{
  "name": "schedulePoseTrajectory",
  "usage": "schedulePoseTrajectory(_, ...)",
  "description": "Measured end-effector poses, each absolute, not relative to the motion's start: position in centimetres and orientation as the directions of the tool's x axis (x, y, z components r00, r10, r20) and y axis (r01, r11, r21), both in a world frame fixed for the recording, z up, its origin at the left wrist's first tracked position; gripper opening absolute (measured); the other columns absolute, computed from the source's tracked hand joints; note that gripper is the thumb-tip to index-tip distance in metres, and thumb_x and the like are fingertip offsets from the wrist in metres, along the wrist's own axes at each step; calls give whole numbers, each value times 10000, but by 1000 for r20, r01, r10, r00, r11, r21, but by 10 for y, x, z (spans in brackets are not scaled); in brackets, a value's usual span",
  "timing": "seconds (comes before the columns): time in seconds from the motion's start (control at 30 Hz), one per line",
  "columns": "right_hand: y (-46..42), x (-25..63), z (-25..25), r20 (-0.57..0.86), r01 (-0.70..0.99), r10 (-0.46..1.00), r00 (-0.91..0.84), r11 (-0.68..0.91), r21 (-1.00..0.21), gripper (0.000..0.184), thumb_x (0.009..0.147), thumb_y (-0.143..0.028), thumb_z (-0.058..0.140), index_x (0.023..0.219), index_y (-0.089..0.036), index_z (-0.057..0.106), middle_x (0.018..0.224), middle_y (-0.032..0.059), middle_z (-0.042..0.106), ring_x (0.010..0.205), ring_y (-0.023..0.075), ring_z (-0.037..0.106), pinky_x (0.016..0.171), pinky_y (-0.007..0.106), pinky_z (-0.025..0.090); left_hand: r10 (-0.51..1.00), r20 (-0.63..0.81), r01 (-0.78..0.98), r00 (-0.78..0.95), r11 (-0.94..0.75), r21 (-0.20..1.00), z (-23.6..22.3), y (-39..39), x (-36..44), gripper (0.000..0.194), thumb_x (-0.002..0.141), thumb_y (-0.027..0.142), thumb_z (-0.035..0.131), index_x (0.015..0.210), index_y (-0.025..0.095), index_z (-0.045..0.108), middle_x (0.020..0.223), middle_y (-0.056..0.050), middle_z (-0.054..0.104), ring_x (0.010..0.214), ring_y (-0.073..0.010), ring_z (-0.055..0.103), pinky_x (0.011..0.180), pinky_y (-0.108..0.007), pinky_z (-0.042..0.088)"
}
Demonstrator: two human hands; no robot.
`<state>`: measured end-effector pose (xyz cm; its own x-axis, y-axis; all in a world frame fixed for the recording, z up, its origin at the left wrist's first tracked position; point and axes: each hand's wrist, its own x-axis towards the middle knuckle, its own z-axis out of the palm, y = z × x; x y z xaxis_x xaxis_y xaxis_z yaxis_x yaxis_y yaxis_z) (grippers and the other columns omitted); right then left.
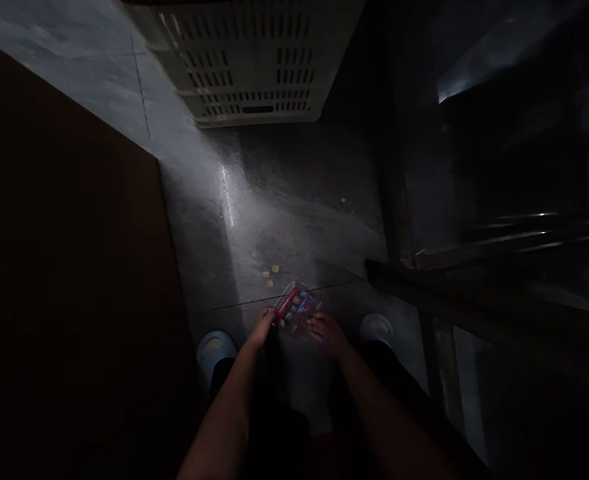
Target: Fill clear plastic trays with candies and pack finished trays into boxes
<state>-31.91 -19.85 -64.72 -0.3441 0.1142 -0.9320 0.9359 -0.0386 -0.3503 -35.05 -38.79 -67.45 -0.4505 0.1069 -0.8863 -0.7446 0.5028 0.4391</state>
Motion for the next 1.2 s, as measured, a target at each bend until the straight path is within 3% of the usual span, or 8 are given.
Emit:
schedulePoseTrajectory(0.17,-212,-328,-651,-889,895,203,-410,274,-351,193,700,-388,598,705,-201,549,716,6,622,790,194,608,710,303,482,99,-883,-839,-459,280,467,-675,-402,-345,458,600,436,725,890,158,507,764,15,591,730,-118,569,688,-236,445)
schedulePoseTrajectory(0.3,-202,-365,-640,-743,750,308,-594,545,-374,282,829,-373,439,960,-160,570,993,118,594,1013,244,515,910,368,378,186,-892,-884,-411,158,440,-676,-420,-341,519,464,474,767,746,178,447,631,67,500,597,-85,500,601,-220,407)
schedulePoseTrajectory(0.37,-210,-395,-638,-661,626,250,-707,656,-422,337,844,-332,431,1104,-136,519,1148,147,524,1106,241,446,972,354,316,231,-893,-898,-386,130,421,-673,-432,-338,533,439,492,766,712,179,431,600,77,460,558,-72,461,568,-210,380)
schedulePoseTrajectory(0.47,-242,-443,-645,-583,413,55,-811,759,-503,313,820,-231,483,1121,-160,528,1206,122,495,1156,225,392,1001,326,270,275,-893,-909,-357,118,400,-665,-454,-332,526,449,487,764,729,178,444,614,76,448,552,-67,438,559,-207,355)
schedulePoseTrajectory(0.57,-273,-473,-661,-555,273,-87,-827,801,-532,261,796,-143,487,1044,-157,568,1147,124,532,1112,221,417,962,316,296,305,-892,-912,-333,135,386,-656,-479,-325,494,481,447,767,780,172,486,669,57,484,598,-81,458,593,-219,358)
schedulePoseTrajectory(0.67,-283,-478,-675,-565,230,-116,-817,834,-502,207,778,-103,474,954,-120,580,1070,150,555,1037,225,454,904,318,327,335,-887,-909,-318,159,386,-649,-501,-319,440,497,396,775,773,164,523,690,45,500,645,-98,465,626,-226,352)
schedulePoseTrajectory(0.87,-288,-466,-681,-613,212,-153,-775,851,-480,252,821,-165,457,1065,-155,521,914,62,615,817,161,542,705,239,373,373,-880,-908,-294,179,379,-637,-518,-304,399,495,352,779,754,157,546,665,54,481,659,-104,443,615,-220,324)
schedulePoseTrajectory(1.2,-297,-465,-672,-616,180,-215,-758,839,-514,109,768,-106,508,838,-144,582,1036,95,545,872,145,516,774,229,379,356,-870,-911,-342,102,400,-624,-505,-290,391,546,337,750,804,160,516,705,44,489,674,-107,459,633,-224,351)
